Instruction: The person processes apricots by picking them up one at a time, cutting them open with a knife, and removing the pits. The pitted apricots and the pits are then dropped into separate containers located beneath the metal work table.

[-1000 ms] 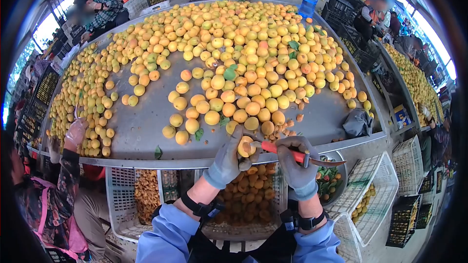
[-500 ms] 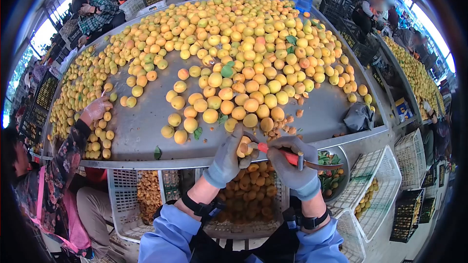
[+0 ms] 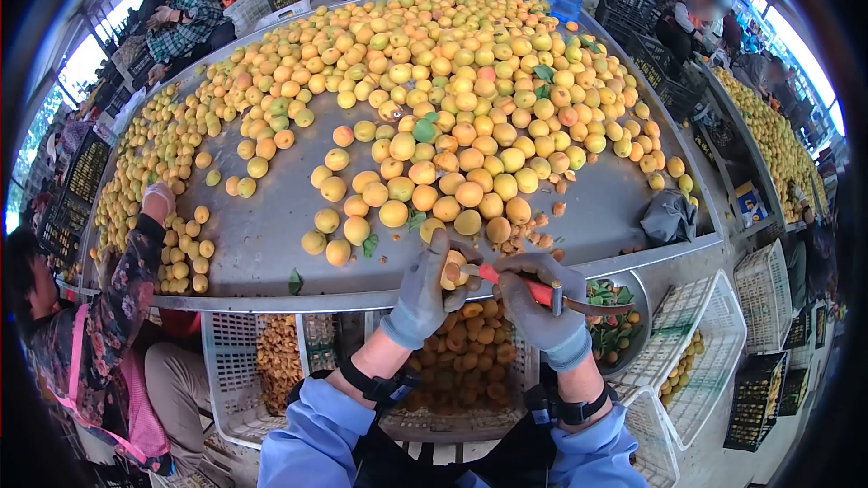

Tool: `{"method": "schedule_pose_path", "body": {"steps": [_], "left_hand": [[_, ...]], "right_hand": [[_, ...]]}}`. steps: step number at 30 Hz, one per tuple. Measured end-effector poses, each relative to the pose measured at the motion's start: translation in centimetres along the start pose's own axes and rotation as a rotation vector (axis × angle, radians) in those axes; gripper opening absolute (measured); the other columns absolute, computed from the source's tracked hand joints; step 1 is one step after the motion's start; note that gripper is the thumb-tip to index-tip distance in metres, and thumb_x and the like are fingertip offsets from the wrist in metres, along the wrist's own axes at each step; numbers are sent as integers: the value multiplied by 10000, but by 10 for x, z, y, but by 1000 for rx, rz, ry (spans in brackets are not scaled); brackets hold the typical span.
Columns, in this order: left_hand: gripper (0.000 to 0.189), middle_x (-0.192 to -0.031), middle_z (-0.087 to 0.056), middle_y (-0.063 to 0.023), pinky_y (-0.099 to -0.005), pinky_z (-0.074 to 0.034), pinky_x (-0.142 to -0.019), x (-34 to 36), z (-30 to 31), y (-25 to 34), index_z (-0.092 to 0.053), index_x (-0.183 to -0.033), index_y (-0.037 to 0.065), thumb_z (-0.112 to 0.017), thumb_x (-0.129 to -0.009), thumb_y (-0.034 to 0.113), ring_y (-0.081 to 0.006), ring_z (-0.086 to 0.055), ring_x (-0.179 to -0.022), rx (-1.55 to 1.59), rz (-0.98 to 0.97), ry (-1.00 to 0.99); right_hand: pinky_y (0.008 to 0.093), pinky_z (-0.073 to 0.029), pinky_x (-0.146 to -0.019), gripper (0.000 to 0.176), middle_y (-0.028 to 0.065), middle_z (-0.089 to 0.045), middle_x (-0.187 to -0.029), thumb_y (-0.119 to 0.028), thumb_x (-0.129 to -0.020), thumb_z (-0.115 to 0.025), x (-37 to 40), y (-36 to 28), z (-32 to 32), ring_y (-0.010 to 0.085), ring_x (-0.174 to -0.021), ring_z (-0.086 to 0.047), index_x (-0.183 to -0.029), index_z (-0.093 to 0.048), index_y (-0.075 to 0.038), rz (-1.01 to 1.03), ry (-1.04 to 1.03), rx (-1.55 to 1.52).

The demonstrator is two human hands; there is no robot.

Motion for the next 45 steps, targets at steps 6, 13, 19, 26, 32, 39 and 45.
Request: {"method": "schedule_pose_path", "body": {"steps": [6, 13, 19, 26, 32, 39, 45], "left_hand": [[683, -726, -591, -37, -182, -303, -466, 1, 1, 1, -610, -1042, 24, -311, -1035, 639, -59, -401, -501, -72, -36, 39], [579, -719, -598, -49, -196, -359, -472, -4, 21, -19, -610, -1051, 9, -404, -1049, 550, -88, -425, -501, -134, -119, 122], [474, -813, -609, -67, -200, -380, -441, -2, 33, -14, -561, -1129, -17, -371, -1082, 414, -108, -578, -595, -741, -457, 142], [442, -930, -639, -125, -253, -468, -525, 30, -11, 44, -444, -1306, -43, -608, -900, 20, -144, -597, -651, -876, -982, 68], [265, -806, -600, -63, -259, -443, -529, 4, 12, 25, -564, -1083, -19, -496, -992, 221, -119, -566, -635, -594, -390, 113], [419, -671, -542, -6, -285, -456, -580, 19, 6, 32, -604, -962, 8, -429, -1072, 373, -98, -542, -643, -1014, -922, 293], [353, -908, -642, -121, -369, -528, -619, 26, -2, 40, -515, -1264, -11, -579, -940, 114, -231, -646, -741, -941, -929, 117]], "right_hand": [[244, -523, -606, 114, 102, -708, -782, -9, -885, -671, 4, 0, -5, 109, -655, -665, -994, -694, 19, -34, -26, -20], [220, -500, -561, 126, 86, -694, -764, -9, -929, -608, 10, 13, -12, 94, -620, -644, -1016, -684, 42, -242, -7, -209], [213, -499, -515, 160, 91, -700, -771, -52, -965, -577, 9, 15, -15, 89, -596, -635, -1038, -679, 46, -283, -31, -215], [199, -475, -468, 239, 86, -701, -777, -149, -1008, -544, 17, 52, -16, 93, -551, -616, -1071, -686, 32, -563, 4, -577], [214, -474, -519, 166, 74, -696, -769, -56, -957, -588, 5, 5, -16, 98, -585, -629, -1045, -695, 34, -141, -77, -121], [217, -506, -553, 145, 50, -694, -769, -38, -946, -598, 10, 23, -18, 80, -624, -642, -1010, -709, 30, -314, -37, -190], [192, -429, -455, 256, 55, -688, -764, -196, -1031, -546, 18, 52, -28, 66, -535, -566, -1091, -679, 14, -531, 24, -428]]}}
Point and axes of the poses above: each hand's wrist, its own x-axis away from the middle knuckle, its own z-axis out of the back of the hand, y = z × x, the point moved 9 cm from there along -x, towards the middle knuckle
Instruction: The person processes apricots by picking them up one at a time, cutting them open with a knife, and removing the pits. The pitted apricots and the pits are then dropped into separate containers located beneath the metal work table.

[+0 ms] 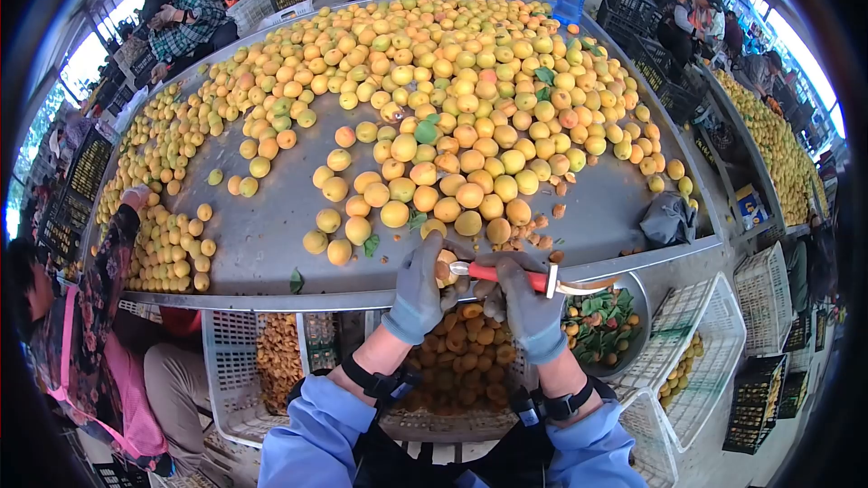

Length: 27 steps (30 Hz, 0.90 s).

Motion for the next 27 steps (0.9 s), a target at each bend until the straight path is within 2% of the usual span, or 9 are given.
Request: {"method": "schedule_pose_path", "body": {"steps": [1, 3, 10, 15, 22, 25, 27], "left_hand": [[353, -908, -642, -121, -369, -528, -619, 1, 1, -3, -515, -1264, -11, -579, -940, 114, -231, -646, -741, -1, 0, -1], [835, -1047, -651, -199, -413, -530, -712, 3, 1, 3, -267, -1478, 5, -706, -769, -28, -328, -656, -829, -60, -147, -20], [730, -1038, -652, -184, -435, -529, -757, 4, 4, 6, -304, -1447, 2, -700, -834, 17, -327, -655, -854, -87, -153, 25], [703, -1044, -651, -175, -443, -526, -769, 3, -1, 0, -313, -1424, 1, -709, -846, 56, -327, -653, -861, 60, -81, -34], [692, -1034, -650, -165, -425, -528, -762, 5, 4, 2, -319, -1415, 18, -703, -839, 32, -322, -655, -859, -53, -105, 18], [667, -1042, -650, -172, -422, -531, -756, 4, 2, 4, -338, -1403, 15, -691, -837, 6, -330, -656, -864, -45, -121, -57], [658, -1055, -649, -189, -422, -539, -745, 7, -7, -18, -356, -1400, 3, -684, -831, -15, -335, -660, -855, 114, 82, -177]], "right_hand": [[192, -429, -455, 256, 55, -688, -764, -196, -1031, -546, 0, 1, 1, 66, -535, -566, -1091, -679, 14, 0, 0, -1], [183, -391, -437, 312, 61, -679, -756, -252, -1057, -504, -1, 1, 0, 69, -500, -526, -1126, -664, 6, 14, -15, -20], [189, -381, -428, 314, 67, -670, -743, -234, -1063, -483, -4, 8, 1, 69, -489, -512, -1131, -660, 16, 11, -31, -55], [193, -374, -427, 342, 80, -662, -723, -239, -1065, -454, -5, 10, 2, 76, -468, -492, -1124, -655, 31, -6, -43, -63], [198, -375, -435, 356, 89, -655, -711, -248, -1061, -446, -5, 15, 2, 80, -466, -489, -1128, -652, 34, -20, -52, -82], [197, -378, -435, 350, 87, -651, -708, -241, -1059, -440, -4, 10, 2, 79, -464, -482, -1133, -650, 28, 0, -48, -63], [201, -423, -454, 298, 96, -670, -735, -185, -1043, -471, -2, 3, 1, 80, -491, -527, -1126, -660, 29, 1, -60, -18]]}}
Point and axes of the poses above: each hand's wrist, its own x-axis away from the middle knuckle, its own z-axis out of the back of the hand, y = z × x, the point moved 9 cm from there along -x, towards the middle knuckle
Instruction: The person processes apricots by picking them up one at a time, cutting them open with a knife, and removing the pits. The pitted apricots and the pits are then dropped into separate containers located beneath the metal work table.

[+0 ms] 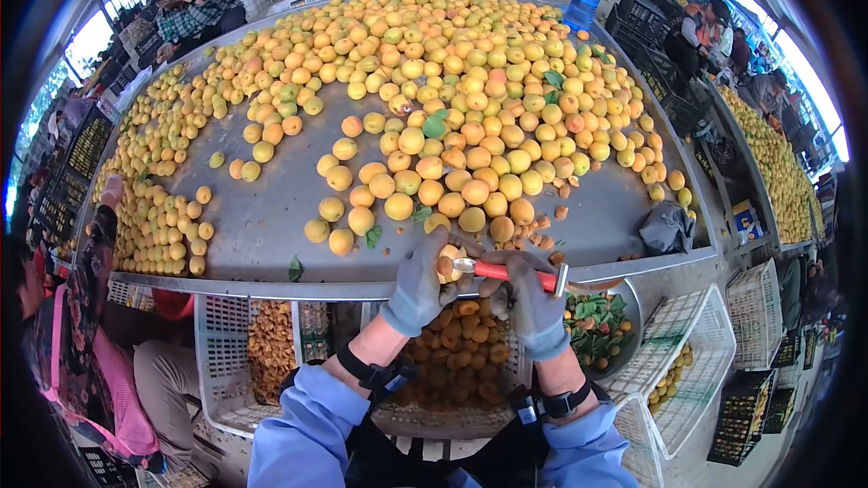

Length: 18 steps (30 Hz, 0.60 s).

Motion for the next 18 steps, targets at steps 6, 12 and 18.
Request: {"method": "schedule_pose_path", "body": {"steps": [6, 12, 18], "left_hand": [[744, -1062, -643, -215, -432, -549, -714, 1, 9, 21, -352, -1433, 18, -709, -779, 1, -361, -655, -822, -296, -167, 143], [472, -707, -608, -31, -213, -356, -403, -11, 12, 27, -625, -1026, 18, -358, -1072, 404, -85, -535, -520, -33, -44, 299], [525, -686, -595, -36, -191, -326, -414, -9, 9, 15, -631, -982, 31, -362, -1053, 477, -72, -515, -504, 67, 127, 247]], "right_hand": [[214, -502, -512, 220, 107, -700, -796, -74, -1006, -516, 5, -23, -11, 89, -577, -623, -1099, -680, 39, 229, -97, 170], [202, -433, -468, 278, 64, -676, -761, -182, -1053, -496, 2, -4, -8, 80, -526, -554, -1143, -670, 16, 35, -74, -6], [203, -373, -453, 390, 82, -656, -758, -287, -1083, -407, 2, 6, -8, 79, -490, -483, -1177, -629, 19, 3, -35, 42]]}}
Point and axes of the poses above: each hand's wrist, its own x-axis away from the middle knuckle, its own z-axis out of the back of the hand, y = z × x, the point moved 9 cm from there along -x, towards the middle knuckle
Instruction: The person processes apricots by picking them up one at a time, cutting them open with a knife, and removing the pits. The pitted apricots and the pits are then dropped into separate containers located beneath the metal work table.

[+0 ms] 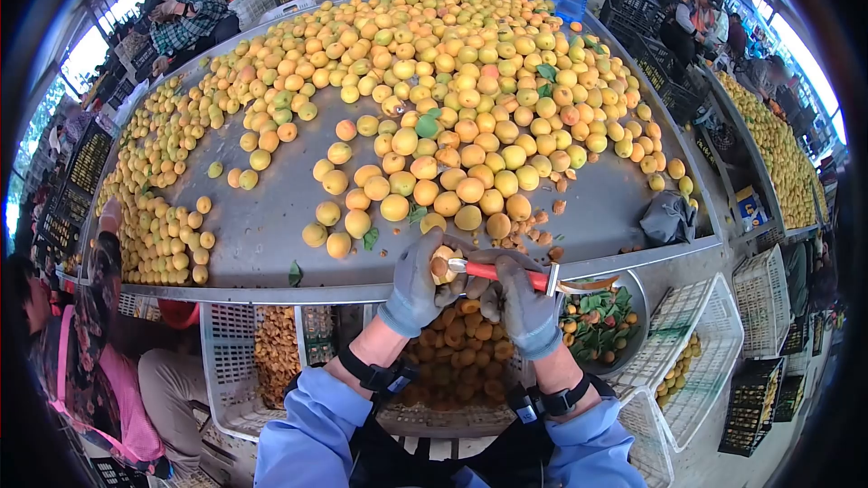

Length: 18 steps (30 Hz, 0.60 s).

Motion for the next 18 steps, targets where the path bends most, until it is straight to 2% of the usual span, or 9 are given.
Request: {"method": "schedule_pose_path", "body": {"steps": [1, 4, 6, 7, 9, 10, 12, 16, 18], "left_hand": [[525, -686, -595, -36, -191, -326, -414, 0, 2, 0, -631, -982, 31, -362, -1053, 477, -72, -515, -504, 0, 0, 1], [440, -773, -624, -57, -215, -418, -487, 7, -3, -16, -601, -1034, 11, -414, -1054, 409, -97, -568, -588, -3, 12, -75], [290, -906, -650, -89, -276, -513, -620, 17, -8, -57, -533, -1182, 2, -560, -1005, 231, -151, -627, -732, 118, 110, -74], [290, -906, -650, -89, -276, -513, -620, 18, -4, -60, -533, -1182, 2, -560, -1005, 231, -151, -627, -732, 119, 109, -73], [492, -994, -651, -122, -358, -545, -729, 38, -23, -99, -433, -1318, 13, -677, -892, 45, -216, -649, -850, 570, 722, -244], [492, -994, -651, -122, -358, -545, -729, 34, -26, -92, -433, -1318, 13, -677, -892, 45, -216, -649, -850, 572, 720, -242], [487, -989, -646, -136, -361, -536, -729, 10, -2, 0, -425, -1349, 28, -643, -914, 36, -239, -644, -831, -88, -308, -33], [423, -1026, -634, -144, -358, -525, -736, 3, 4, 11, -455, -1324, 22, -617, -935, 59, -254, -640, -833, -92, -336, -25], [344, -947, -667, -123, -323, -513, -626, 5, -15, -49, -478, -1265, -2, -511, -1016, 232, -198, -637, -735, 32, 252, -413]], "right_hand": [[203, -373, -453, 390, 82, -656, -758, -287, -1083, -407, 0, 1, 0, 79, -490, -483, -1177, -629, 19, 0, -1, 1], [205, -363, -450, 400, 83, -650, -747, -304, -1083, -405, -1, 0, 0, 82, -490, -474, -1170, -629, 16, 23, -8, 2], [208, -358, -455, 397, 81, -646, -743, -303, -1079, -411, -1, -1, 1, 84, -495, -472, -1164, -629, 17, 29, 1, -29], [208, -358, -455, 397, 81, -646, -743, -303, -1079, -411, -1, -1, 1, 84, -495, -472, -1164, -629, 17, 30, 1, -28], [211, -361, -463, 405, 78, -644, -740, -310, -1078, -412, -2, -2, 2, 86, -499, -474, -1168, -627, 21, 39, -7, -22], [211, -361, -463, 405, 78, -644, -740, -310, -1078, -412, -3, -1, 2, 86, -499, -474, -1168, -627, 21, 40, -7, -20], [214, -367, -469, 413, 75, -648, -744, -313, -1079, -408, -3, 4, 4, 90, -499, -475, -1171, -628, 24, 14, 4, -24], [197, -391, -442, 314, 57, -677, -751, -214, -1065, -472, -2, -1, 7, 82, -503, -546, -1134, -671, 18, 21, 12, -89], [195, -395, -437, 308, 53, -678, -750, -213, -1063, -473, 0, -11, 7, 77, -496, -549, -1139, -670, 11, 81, -11, 31]]}}
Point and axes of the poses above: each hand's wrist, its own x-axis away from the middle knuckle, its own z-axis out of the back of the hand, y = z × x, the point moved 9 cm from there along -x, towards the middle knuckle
